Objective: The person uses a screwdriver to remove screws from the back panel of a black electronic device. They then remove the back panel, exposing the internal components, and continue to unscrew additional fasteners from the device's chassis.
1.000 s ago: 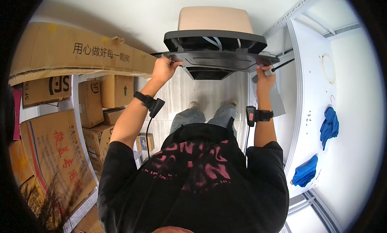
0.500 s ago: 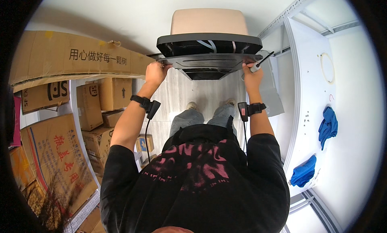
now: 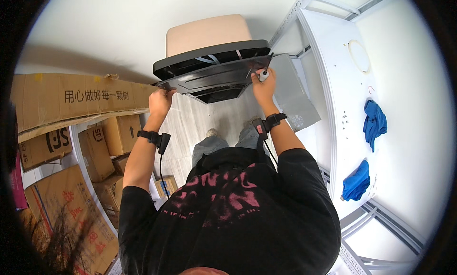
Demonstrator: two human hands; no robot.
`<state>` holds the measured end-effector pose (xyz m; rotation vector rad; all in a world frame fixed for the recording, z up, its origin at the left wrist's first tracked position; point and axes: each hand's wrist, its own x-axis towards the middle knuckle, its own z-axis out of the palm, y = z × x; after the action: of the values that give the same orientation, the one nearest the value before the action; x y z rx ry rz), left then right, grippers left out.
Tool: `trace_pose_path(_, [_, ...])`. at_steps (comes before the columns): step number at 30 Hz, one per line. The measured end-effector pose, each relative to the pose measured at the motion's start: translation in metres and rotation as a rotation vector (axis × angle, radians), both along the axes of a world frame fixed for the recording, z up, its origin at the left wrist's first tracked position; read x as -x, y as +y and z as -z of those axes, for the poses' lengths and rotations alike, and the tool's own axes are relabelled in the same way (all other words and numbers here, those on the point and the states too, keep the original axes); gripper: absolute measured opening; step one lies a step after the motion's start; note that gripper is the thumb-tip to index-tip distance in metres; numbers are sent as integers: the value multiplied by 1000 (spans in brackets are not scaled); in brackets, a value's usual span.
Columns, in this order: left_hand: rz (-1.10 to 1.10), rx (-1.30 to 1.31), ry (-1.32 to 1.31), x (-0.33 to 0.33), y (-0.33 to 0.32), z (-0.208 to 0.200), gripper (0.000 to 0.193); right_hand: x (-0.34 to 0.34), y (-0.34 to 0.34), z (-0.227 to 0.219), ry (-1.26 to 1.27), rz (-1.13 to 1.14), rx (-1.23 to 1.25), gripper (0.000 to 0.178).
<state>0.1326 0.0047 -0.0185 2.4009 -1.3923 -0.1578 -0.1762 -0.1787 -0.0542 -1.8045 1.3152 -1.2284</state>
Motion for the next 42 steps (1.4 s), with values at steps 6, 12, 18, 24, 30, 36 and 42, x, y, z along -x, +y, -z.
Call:
trace_pose_path(6, [7,64,-21,-4,4,6,42,-9,-3,-11,-133,25,-120,20])
trace_pose_path(12, [44,155,33,-9,3,14,41,-8,-8,-18,-254,15,-254,20])
trace_pose_path(18, [97,251,105,-13,7,28,37,-1,-13,-9,-316,-66,-196,21])
trace_pose_path(24, [72,219,76,-8,3,19,35,-1,-12,-7,-283,-38,-185,21])
trace_pose_path(30, [30,143,-24,-4,3,10,37,-6,-15,-13,-269,11,-239,20])
trace_pose_path(36, [-132,210,131,5,2,-26,50,-11,-13,-13,-253,62,-289,22])
trace_pose_path(42, [61,416,358,3,-21,-83,74,-12,-18,0,-155,102,-213,25])
